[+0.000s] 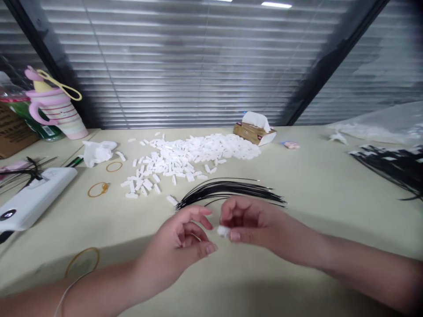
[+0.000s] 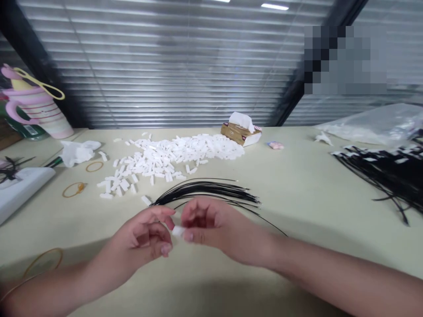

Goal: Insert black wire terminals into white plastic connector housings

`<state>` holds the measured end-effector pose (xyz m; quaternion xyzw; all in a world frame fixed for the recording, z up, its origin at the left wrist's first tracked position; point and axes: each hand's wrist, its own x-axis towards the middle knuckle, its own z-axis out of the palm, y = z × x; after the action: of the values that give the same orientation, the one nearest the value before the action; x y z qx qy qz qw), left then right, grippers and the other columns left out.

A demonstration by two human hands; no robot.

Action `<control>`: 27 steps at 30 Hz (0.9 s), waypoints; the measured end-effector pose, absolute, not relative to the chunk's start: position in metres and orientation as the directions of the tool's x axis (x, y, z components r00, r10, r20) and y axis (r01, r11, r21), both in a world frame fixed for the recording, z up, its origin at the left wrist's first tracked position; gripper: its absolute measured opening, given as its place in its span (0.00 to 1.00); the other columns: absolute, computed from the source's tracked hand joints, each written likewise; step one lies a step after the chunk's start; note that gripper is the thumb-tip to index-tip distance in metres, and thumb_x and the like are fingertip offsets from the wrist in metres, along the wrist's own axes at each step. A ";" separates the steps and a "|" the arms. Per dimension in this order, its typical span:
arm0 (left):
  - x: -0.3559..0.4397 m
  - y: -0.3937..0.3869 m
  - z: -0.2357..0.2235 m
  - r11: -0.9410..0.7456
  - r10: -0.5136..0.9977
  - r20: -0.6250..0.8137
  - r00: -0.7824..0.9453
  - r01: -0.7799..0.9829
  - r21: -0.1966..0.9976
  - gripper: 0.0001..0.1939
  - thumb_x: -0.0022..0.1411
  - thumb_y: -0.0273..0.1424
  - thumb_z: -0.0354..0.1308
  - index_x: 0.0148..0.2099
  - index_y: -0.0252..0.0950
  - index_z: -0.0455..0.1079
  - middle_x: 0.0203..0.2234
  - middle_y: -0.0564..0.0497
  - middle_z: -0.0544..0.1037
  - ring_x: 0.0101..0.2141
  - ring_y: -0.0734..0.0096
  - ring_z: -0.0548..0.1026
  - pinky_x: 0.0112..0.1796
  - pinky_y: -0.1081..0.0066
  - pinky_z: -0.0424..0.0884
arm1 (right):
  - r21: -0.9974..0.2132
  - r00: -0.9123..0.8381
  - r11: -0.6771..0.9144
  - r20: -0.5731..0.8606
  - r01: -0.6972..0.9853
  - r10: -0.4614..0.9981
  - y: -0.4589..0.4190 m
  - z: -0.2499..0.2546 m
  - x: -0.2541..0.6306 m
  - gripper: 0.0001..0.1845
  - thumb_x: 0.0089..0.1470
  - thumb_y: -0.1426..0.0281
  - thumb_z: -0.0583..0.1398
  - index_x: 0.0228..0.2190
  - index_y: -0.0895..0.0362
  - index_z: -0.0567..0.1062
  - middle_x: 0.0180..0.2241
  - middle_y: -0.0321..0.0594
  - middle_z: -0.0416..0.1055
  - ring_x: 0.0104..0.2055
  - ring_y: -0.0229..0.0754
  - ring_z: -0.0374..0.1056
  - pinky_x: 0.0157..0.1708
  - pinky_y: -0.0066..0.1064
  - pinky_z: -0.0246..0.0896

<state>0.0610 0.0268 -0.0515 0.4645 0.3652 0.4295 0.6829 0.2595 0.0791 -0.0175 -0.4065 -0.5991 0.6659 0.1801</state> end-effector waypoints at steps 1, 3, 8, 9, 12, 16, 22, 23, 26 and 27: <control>0.061 0.026 -0.051 0.181 0.926 -0.081 0.370 -0.246 0.952 0.17 0.54 0.26 0.67 0.46 0.42 0.71 0.36 0.53 0.72 0.34 0.75 0.72 0.36 0.74 0.70 | -0.929 -0.656 -0.314 -0.361 0.194 0.663 0.071 -0.021 0.254 0.24 0.41 0.54 0.67 0.31 0.58 0.67 0.29 0.34 0.66 0.30 0.31 0.63 0.31 0.25 0.59; 0.062 0.026 -0.050 0.144 0.917 -0.036 0.398 -0.245 0.959 0.15 0.53 0.25 0.67 0.44 0.41 0.74 0.34 0.52 0.72 0.35 0.72 0.74 0.40 0.69 0.72 | -0.870 -0.722 -0.481 -0.404 0.113 0.562 0.063 -0.030 0.248 0.25 0.42 0.54 0.67 0.32 0.59 0.66 0.28 0.35 0.65 0.28 0.28 0.62 0.29 0.23 0.58; 0.061 0.028 -0.053 0.102 0.902 0.030 0.431 -0.279 0.955 0.14 0.55 0.25 0.66 0.43 0.48 0.78 0.36 0.52 0.70 0.34 0.72 0.77 0.39 0.67 0.75 | -0.724 -0.755 -0.689 -0.443 -0.016 0.483 0.064 -0.045 0.248 0.26 0.41 0.56 0.69 0.30 0.58 0.63 0.26 0.30 0.64 0.25 0.24 0.61 0.27 0.18 0.55; 0.060 0.029 -0.053 0.105 0.900 0.030 0.435 -0.283 0.953 0.15 0.55 0.25 0.66 0.43 0.49 0.78 0.36 0.52 0.70 0.34 0.73 0.76 0.38 0.68 0.76 | -0.709 -0.756 -0.705 -0.446 -0.029 0.479 0.064 -0.046 0.248 0.26 0.41 0.57 0.70 0.30 0.58 0.64 0.26 0.30 0.64 0.26 0.24 0.62 0.27 0.18 0.55; 0.058 0.032 -0.051 0.093 0.904 0.031 0.426 -0.267 0.959 0.12 0.56 0.24 0.65 0.41 0.46 0.80 0.35 0.52 0.69 0.32 0.75 0.76 0.36 0.72 0.76 | -0.695 -0.758 -0.718 -0.446 -0.043 0.476 0.061 -0.046 0.247 0.24 0.42 0.59 0.70 0.29 0.59 0.64 0.26 0.31 0.66 0.26 0.25 0.63 0.27 0.19 0.56; 0.061 0.026 -0.042 0.087 0.909 0.056 0.413 -0.318 0.944 0.10 0.59 0.22 0.61 0.39 0.43 0.79 0.34 0.54 0.68 0.30 0.74 0.78 0.34 0.71 0.77 | -0.733 -0.781 -0.680 -0.424 -0.001 0.458 0.059 -0.042 0.250 0.20 0.48 0.58 0.66 0.31 0.60 0.67 0.26 0.33 0.68 0.28 0.28 0.66 0.30 0.22 0.58; 0.064 0.005 -0.038 0.108 0.882 -0.012 0.472 -0.178 0.978 0.02 0.64 0.28 0.57 0.39 0.34 0.69 0.38 0.47 0.76 0.41 0.71 0.76 0.42 0.73 0.70 | -0.867 -0.721 -0.037 -0.436 0.497 0.539 0.070 -0.026 0.266 0.09 0.52 0.64 0.61 0.31 0.57 0.70 0.31 0.35 0.68 0.33 0.34 0.63 0.33 0.27 0.58; 0.064 0.003 -0.039 0.141 0.858 -0.053 0.510 -0.136 0.981 0.05 0.65 0.31 0.55 0.39 0.34 0.68 0.39 0.45 0.76 0.42 0.70 0.75 0.43 0.72 0.70 | -0.835 -0.705 0.094 -0.391 0.542 0.592 0.075 -0.024 0.267 0.07 0.51 0.65 0.61 0.31 0.56 0.70 0.32 0.35 0.68 0.35 0.35 0.63 0.34 0.27 0.59; 0.066 0.002 -0.041 0.351 0.796 -0.217 0.565 -0.139 0.926 0.14 0.66 0.42 0.52 0.40 0.34 0.63 0.36 0.45 0.75 0.37 0.72 0.74 0.41 0.71 0.68 | -0.751 -0.699 0.366 -0.174 0.549 0.694 0.098 -0.017 0.265 0.08 0.54 0.63 0.58 0.29 0.55 0.70 0.29 0.35 0.70 0.32 0.36 0.65 0.32 0.27 0.63; 0.067 0.002 -0.043 0.424 0.781 -0.271 0.563 -0.158 0.892 0.17 0.65 0.45 0.52 0.39 0.34 0.62 0.34 0.46 0.74 0.35 0.73 0.73 0.40 0.72 0.68 | -0.718 -0.698 0.439 -0.092 0.540 0.710 0.108 -0.016 0.262 0.11 0.57 0.62 0.56 0.28 0.55 0.70 0.28 0.36 0.70 0.31 0.35 0.66 0.30 0.27 0.63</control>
<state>0.0670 0.0023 -0.0425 0.4408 0.3530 0.3065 0.7663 0.2622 0.1077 -0.0162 -0.3717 -0.8408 0.3773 0.1123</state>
